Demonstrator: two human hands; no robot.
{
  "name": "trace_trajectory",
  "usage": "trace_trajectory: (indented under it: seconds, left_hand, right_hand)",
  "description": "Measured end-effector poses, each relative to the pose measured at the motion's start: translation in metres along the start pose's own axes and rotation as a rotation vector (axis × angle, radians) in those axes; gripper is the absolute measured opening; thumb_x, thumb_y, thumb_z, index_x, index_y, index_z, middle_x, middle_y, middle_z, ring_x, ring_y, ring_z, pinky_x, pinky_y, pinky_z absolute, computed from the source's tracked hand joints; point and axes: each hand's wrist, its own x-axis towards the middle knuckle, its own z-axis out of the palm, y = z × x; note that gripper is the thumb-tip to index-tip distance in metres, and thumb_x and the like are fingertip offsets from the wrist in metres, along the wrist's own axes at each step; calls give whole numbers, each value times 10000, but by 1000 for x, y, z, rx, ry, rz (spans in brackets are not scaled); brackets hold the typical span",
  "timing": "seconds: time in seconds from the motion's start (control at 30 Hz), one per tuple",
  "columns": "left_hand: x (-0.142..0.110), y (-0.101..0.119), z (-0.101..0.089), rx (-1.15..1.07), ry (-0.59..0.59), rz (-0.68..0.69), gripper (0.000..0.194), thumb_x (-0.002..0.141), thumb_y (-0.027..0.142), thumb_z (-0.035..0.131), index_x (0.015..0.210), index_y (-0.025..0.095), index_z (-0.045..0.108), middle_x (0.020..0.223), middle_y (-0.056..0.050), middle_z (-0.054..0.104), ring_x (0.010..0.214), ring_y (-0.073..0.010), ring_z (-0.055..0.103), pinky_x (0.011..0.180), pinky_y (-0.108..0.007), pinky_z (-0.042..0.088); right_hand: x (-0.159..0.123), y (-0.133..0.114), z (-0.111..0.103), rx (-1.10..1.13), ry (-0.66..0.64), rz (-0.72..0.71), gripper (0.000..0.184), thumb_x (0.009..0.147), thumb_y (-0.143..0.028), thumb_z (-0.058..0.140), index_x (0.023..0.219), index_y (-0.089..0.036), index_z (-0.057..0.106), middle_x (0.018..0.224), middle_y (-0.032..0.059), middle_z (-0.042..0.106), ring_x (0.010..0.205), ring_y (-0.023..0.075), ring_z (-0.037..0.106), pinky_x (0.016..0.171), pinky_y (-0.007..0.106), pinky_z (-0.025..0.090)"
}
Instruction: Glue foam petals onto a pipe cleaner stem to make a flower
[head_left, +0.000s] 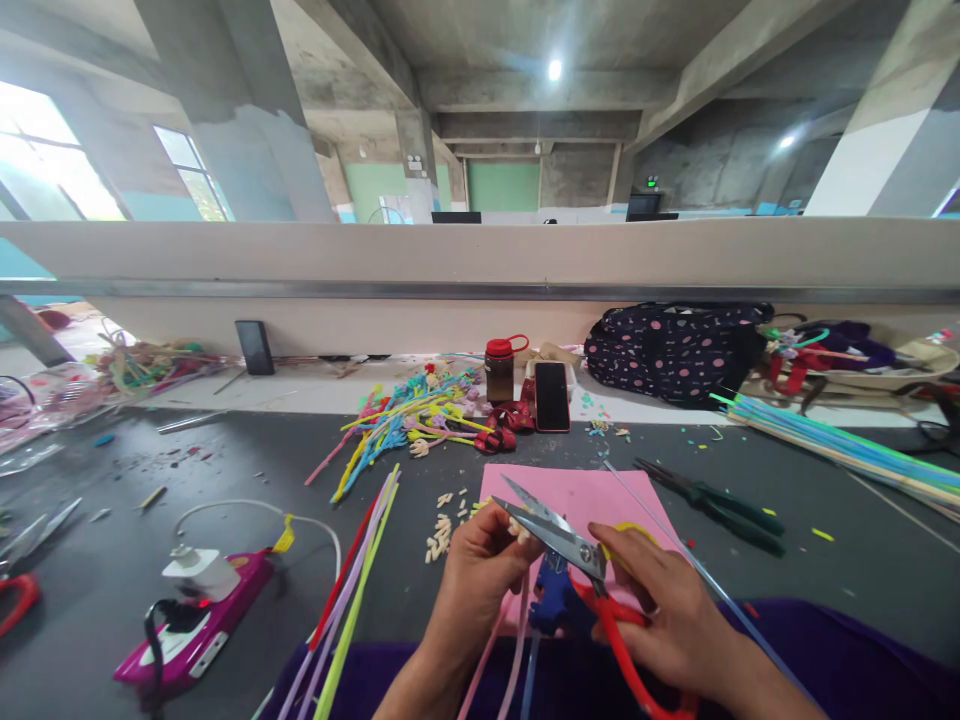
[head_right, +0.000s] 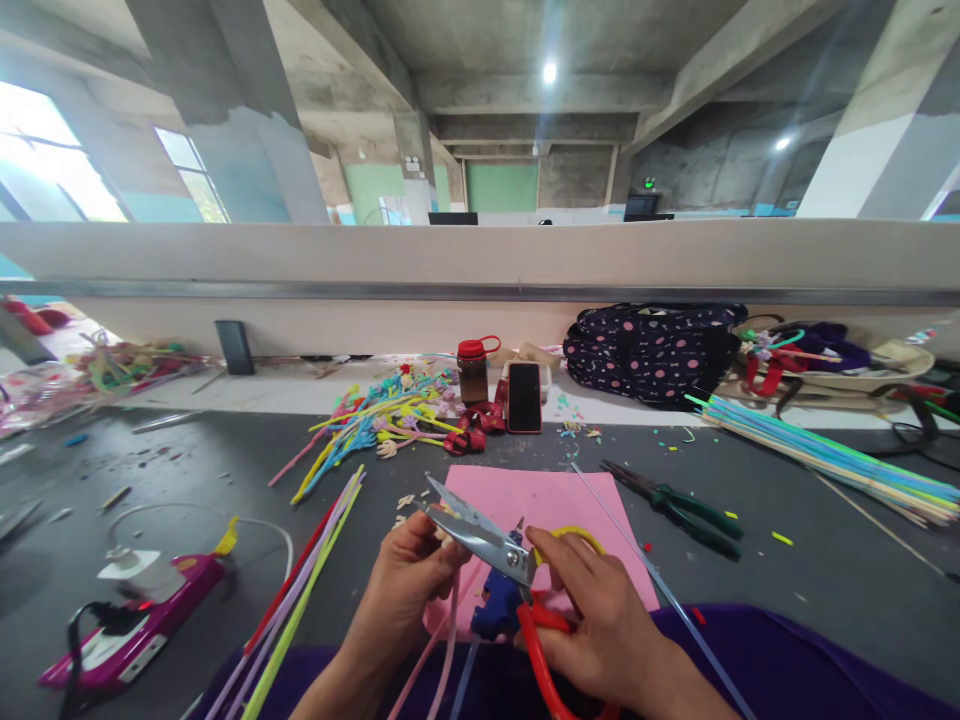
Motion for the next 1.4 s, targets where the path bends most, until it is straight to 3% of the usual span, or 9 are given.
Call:
trace_trajectory:
  seconds: [0.83,1.1,1.4]
  left_hand:
    - [0,-1,-1,-18,-10,-10,286,555,292,754,603,145,513,457,85,398,372,-14,286,369,-150,237]
    - [1,0,0,-48,-13,-8,338,555,284,752,570,156,440,452,93,395,362,-9,281,366,-144,231]
    - [0,-2,-1,-25,-14,-8,314,568,292,743,590,153,463,459,90,409,365,-11,295,367,-144,245]
  right_hand:
    - [-1,0,1,-14,-16,0,757,680,-245,668,1332,-188,286,1052,118,578,956,258,554,771,364,482]
    - [-2,4,5,82,-28,-14,746,695,-245,661,1337,-156,293,998,116,576,897,236,559,768,360,486]
    - [-4,4,3,20,6,-62,720,742,-284,611,1361,-142,272,1050,138,581,910,242,563,772,358,491]
